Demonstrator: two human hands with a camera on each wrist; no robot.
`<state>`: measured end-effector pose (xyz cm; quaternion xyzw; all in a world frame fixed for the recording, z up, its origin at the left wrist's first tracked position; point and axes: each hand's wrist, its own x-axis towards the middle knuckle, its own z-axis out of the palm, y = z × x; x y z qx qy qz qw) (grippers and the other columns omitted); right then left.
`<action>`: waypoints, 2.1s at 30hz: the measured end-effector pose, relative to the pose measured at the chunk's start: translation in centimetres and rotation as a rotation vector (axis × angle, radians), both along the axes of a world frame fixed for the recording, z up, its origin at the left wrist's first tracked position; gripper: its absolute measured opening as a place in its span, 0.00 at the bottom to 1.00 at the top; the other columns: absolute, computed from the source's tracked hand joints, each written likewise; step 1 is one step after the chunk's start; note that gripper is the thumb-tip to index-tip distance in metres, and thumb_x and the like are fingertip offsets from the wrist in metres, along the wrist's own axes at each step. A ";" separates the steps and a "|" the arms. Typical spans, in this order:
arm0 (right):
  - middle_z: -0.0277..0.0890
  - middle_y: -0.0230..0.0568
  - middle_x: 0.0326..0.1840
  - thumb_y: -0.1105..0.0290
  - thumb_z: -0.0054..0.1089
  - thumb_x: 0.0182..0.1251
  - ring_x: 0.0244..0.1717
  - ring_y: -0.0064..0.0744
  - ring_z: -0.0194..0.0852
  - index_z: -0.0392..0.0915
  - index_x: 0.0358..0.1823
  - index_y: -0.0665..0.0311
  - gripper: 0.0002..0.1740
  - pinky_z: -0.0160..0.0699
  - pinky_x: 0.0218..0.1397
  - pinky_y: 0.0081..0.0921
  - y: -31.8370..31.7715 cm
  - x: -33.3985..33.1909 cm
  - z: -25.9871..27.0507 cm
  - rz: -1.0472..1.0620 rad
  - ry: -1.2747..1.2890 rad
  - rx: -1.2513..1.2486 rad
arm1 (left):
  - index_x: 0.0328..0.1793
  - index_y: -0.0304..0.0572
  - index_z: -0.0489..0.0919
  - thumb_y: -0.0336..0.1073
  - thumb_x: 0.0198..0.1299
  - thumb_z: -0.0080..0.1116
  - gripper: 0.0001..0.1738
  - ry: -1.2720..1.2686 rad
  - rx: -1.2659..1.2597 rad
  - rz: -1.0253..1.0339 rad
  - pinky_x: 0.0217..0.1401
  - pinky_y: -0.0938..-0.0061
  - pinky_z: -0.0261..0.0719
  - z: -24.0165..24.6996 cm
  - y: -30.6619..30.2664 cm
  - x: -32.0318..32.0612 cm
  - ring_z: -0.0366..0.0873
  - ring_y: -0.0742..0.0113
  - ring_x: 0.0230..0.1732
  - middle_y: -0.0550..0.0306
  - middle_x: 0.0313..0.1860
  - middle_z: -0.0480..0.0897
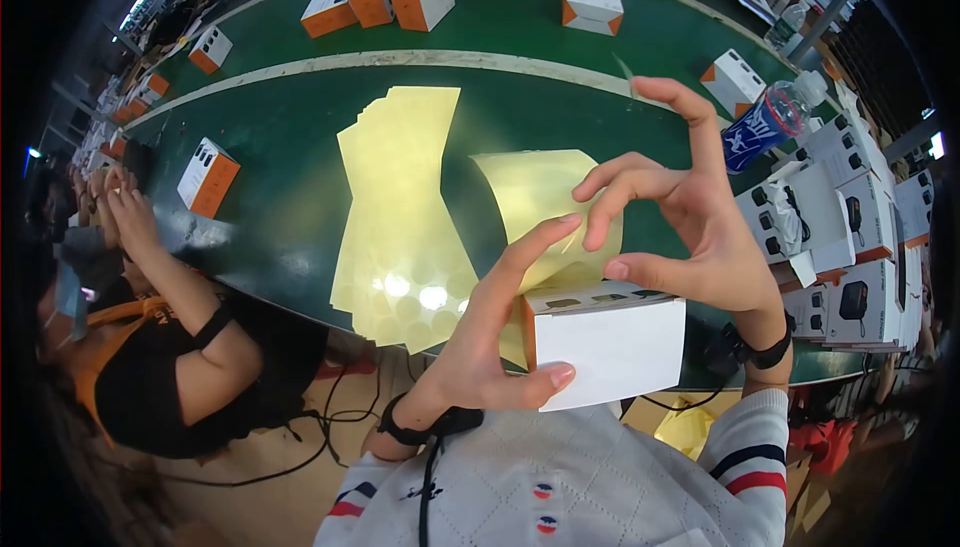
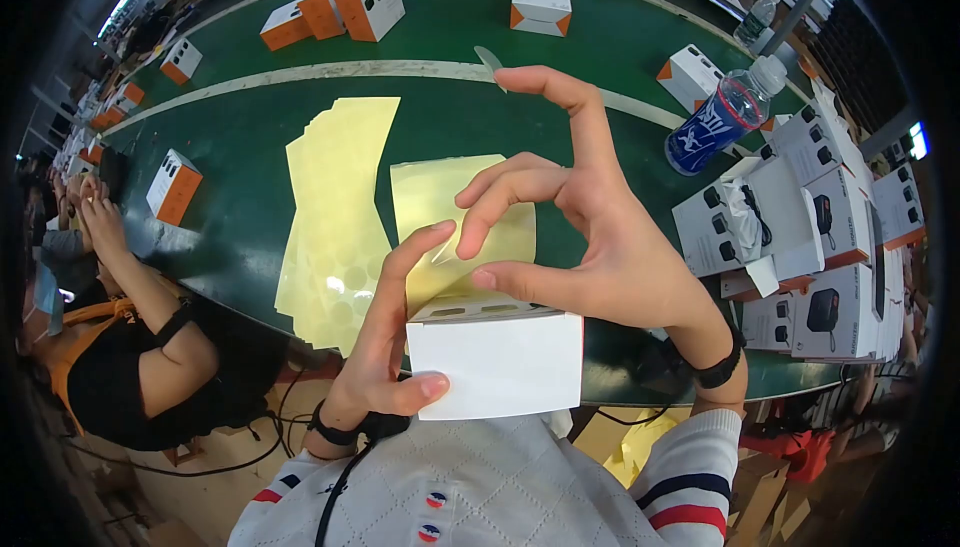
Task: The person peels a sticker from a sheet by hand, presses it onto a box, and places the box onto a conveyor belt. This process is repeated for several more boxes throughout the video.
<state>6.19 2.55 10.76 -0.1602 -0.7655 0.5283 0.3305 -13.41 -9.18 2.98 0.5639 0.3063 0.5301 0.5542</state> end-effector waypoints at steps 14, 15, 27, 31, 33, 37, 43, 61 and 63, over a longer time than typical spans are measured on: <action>0.80 0.42 0.36 0.82 0.71 0.62 0.43 0.34 0.81 0.38 0.81 0.60 0.55 0.79 0.57 0.33 0.6 -1.6 -0.9 -0.269 0.134 0.154 | 0.86 0.34 0.52 0.42 0.51 0.68 0.57 -0.003 0.033 0.064 0.81 0.63 0.56 -0.4 1.0 -0.2 0.61 0.52 0.81 0.42 0.84 0.58; 0.80 0.42 0.37 0.82 0.70 0.63 0.43 0.34 0.81 0.38 0.81 0.60 0.54 0.79 0.57 0.33 0.3 -1.6 -0.4 -0.265 0.162 0.084 | 0.86 0.33 0.53 0.42 0.51 0.67 0.57 -0.009 0.042 0.097 0.82 0.63 0.55 -0.4 1.0 -0.1 0.61 0.52 0.81 0.42 0.84 0.58; 0.75 0.41 0.62 0.77 0.77 0.52 0.59 0.43 0.79 0.41 0.81 0.65 0.61 0.71 0.69 0.44 2.3 -1.9 -0.9 -0.239 -0.039 0.493 | 0.84 0.34 0.59 0.47 0.48 0.66 0.55 -0.051 -0.052 0.062 0.80 0.63 0.59 -0.5 1.1 -1.2 0.64 0.52 0.79 0.42 0.80 0.66; 0.73 0.41 0.56 0.77 0.76 0.54 0.54 0.44 0.81 0.42 0.80 0.65 0.58 0.72 0.66 0.43 2.5 -1.9 -1.4 -0.178 0.086 0.296 | 0.84 0.34 0.59 0.46 0.48 0.65 0.55 -0.024 0.018 0.063 0.79 0.63 0.59 -0.9 1.4 -1.3 0.65 0.53 0.78 0.42 0.80 0.66; 0.77 0.41 0.45 0.77 0.74 0.55 0.51 0.43 0.81 0.41 0.80 0.66 0.58 0.73 0.64 0.42 2.0 -1.8 -0.8 -0.164 0.138 0.222 | 0.84 0.35 0.59 0.46 0.48 0.66 0.55 -0.022 0.026 0.095 0.79 0.64 0.60 -0.7 1.3 -1.4 0.65 0.54 0.77 0.43 0.79 0.66; 0.80 0.39 0.27 0.76 0.72 0.55 0.47 0.43 0.81 0.37 0.81 0.66 0.59 0.73 0.61 0.40 1.3 -1.6 0.7 -0.109 0.140 0.052 | 0.82 0.34 0.61 0.45 0.48 0.66 0.53 -0.114 -0.145 0.128 0.77 0.66 0.62 -1.1 1.0 -1.4 0.68 0.55 0.74 0.44 0.75 0.69; 0.82 0.37 0.27 0.84 0.71 0.50 0.48 0.42 0.81 0.36 0.81 0.63 0.62 0.72 0.63 0.38 0.6 -1.0 1.2 0.036 -0.128 -0.140 | 0.79 0.35 0.65 0.44 0.46 0.68 0.51 -0.052 -0.089 0.164 0.75 0.66 0.64 -0.9 1.1 -1.2 0.70 0.55 0.71 0.45 0.72 0.72; 0.82 0.40 0.42 0.70 0.80 0.51 0.46 0.39 0.80 0.71 0.70 0.62 0.42 0.72 0.57 0.36 -0.1 -0.4 2.3 -0.162 -0.569 0.544 | 0.80 0.35 0.63 0.42 0.43 0.70 0.54 0.106 -0.019 0.206 0.72 0.66 0.67 -1.3 1.3 -0.8 0.73 0.53 0.69 0.42 0.71 0.72; 0.81 0.43 0.46 0.63 0.82 0.51 0.49 0.43 0.80 0.72 0.69 0.61 0.43 0.72 0.58 0.39 0.4 -0.5 1.8 -0.094 -0.452 0.607 | 0.81 0.35 0.62 0.43 0.45 0.70 0.54 0.120 0.005 0.214 0.72 0.66 0.67 -1.6 1.6 -0.9 0.71 0.54 0.71 0.43 0.71 0.72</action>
